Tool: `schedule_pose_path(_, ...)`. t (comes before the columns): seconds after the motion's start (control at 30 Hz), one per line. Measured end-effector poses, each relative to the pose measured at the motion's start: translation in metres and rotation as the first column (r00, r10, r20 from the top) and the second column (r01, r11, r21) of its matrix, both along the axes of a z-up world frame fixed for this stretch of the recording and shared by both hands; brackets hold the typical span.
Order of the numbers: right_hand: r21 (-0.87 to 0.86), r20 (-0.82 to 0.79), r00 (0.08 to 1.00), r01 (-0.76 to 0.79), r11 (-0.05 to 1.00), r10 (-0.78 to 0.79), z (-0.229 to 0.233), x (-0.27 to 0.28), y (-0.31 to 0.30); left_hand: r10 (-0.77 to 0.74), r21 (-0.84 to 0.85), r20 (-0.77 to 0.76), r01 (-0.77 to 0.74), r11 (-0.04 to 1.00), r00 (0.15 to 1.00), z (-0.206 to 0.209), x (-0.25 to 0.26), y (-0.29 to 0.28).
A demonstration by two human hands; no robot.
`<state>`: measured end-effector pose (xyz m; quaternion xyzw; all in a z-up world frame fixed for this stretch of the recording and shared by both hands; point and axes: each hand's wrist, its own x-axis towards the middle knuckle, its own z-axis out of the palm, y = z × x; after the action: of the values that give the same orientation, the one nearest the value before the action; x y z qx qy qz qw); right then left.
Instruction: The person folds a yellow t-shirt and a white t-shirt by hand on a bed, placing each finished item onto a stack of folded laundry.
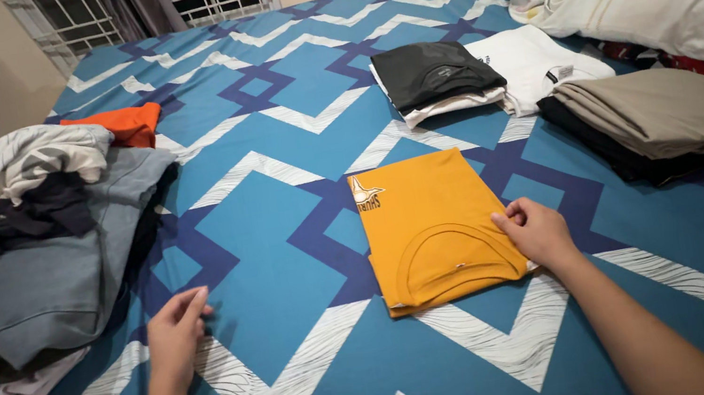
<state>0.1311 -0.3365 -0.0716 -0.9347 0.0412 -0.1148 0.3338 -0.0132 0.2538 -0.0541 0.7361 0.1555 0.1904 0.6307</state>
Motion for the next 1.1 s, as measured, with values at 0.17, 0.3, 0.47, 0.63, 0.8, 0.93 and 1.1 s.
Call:
schedule_pose_path(0.17,-0.059,0.136,0.989,-0.05,0.997,0.058,-0.014,0.007,-0.008,0.16,0.668,-0.19,0.008,0.744,0.969,0.006,0.044,-0.07)
schedule_pose_path(0.3,-0.146,0.03,0.999,-0.039,0.988,0.044,0.001,-0.005,-0.001,-0.014,0.633,-0.207,0.145,0.761,0.978,0.016,0.065,-0.186)
schedule_pose_path(0.47,-0.186,-0.046,0.995,-0.097,0.978,0.09,0.006,-0.002,0.0,0.098,0.605,-0.329,0.13,0.786,0.939,0.046,0.061,-0.284)
schedule_pose_path(0.63,0.045,-0.047,0.996,-0.075,0.996,0.077,-0.003,0.005,-0.012,0.192,0.619,-0.268,0.016,0.786,0.944,0.042,0.056,-0.302)
schedule_pose_path(0.8,-0.042,-0.008,0.998,-0.065,0.997,0.065,-0.005,0.006,-0.007,0.212,0.651,-0.265,0.013,0.759,0.941,0.032,0.055,-0.307)
schedule_pose_path(0.93,-0.007,-0.041,0.996,-0.082,0.997,0.081,0.005,0.009,-0.009,0.223,0.714,-0.232,0.01,0.7,0.947,0.027,0.066,-0.307)
schedule_pose_path(1.1,-0.384,0.432,0.809,-0.235,0.893,0.399,0.01,0.042,0.027,0.062,0.769,0.058,-0.084,0.633,0.996,0.024,0.114,-0.317)
